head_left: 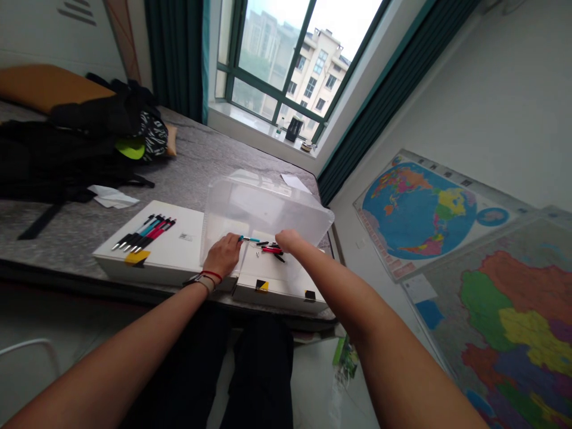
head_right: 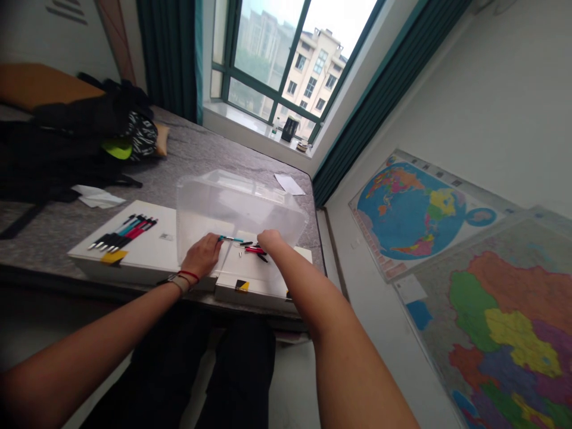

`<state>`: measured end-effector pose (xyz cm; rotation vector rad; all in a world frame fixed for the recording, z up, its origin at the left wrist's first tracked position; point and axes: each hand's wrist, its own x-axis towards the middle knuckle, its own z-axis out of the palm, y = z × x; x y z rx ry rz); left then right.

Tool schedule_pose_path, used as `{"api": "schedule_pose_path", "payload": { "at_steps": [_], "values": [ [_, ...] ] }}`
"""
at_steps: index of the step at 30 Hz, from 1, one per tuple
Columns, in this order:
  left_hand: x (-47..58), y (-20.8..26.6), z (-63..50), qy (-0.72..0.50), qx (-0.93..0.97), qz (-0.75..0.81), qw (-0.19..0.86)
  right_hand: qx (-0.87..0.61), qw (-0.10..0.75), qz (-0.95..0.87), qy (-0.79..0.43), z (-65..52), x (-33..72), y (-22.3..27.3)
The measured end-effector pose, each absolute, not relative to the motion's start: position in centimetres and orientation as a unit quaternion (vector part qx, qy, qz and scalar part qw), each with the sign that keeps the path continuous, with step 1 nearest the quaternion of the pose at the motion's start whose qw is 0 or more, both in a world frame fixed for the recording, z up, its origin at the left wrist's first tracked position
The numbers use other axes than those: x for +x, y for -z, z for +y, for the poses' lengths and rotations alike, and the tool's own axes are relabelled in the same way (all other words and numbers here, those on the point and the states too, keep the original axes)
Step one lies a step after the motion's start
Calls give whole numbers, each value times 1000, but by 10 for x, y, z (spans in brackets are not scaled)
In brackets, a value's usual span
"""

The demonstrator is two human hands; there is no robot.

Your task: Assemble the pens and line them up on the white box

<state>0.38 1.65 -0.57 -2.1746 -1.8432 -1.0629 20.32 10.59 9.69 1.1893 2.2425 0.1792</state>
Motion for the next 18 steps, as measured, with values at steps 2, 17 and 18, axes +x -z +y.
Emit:
{"api": "schedule_pose_path", "payload": {
  "at_steps": [2, 17, 18],
  "values": [
    [4, 6, 17, 351, -712, -607, 49, 445, 302, 841, -57, 107, 202, -95],
    [3, 5, 17, 365, -712, -598, 38, 482, 122, 866, -47, 102, 205, -131],
    [3, 4, 17, 366, -712, -598, 38, 510, 90, 855, -31, 100, 204, -131]
  ]
}}
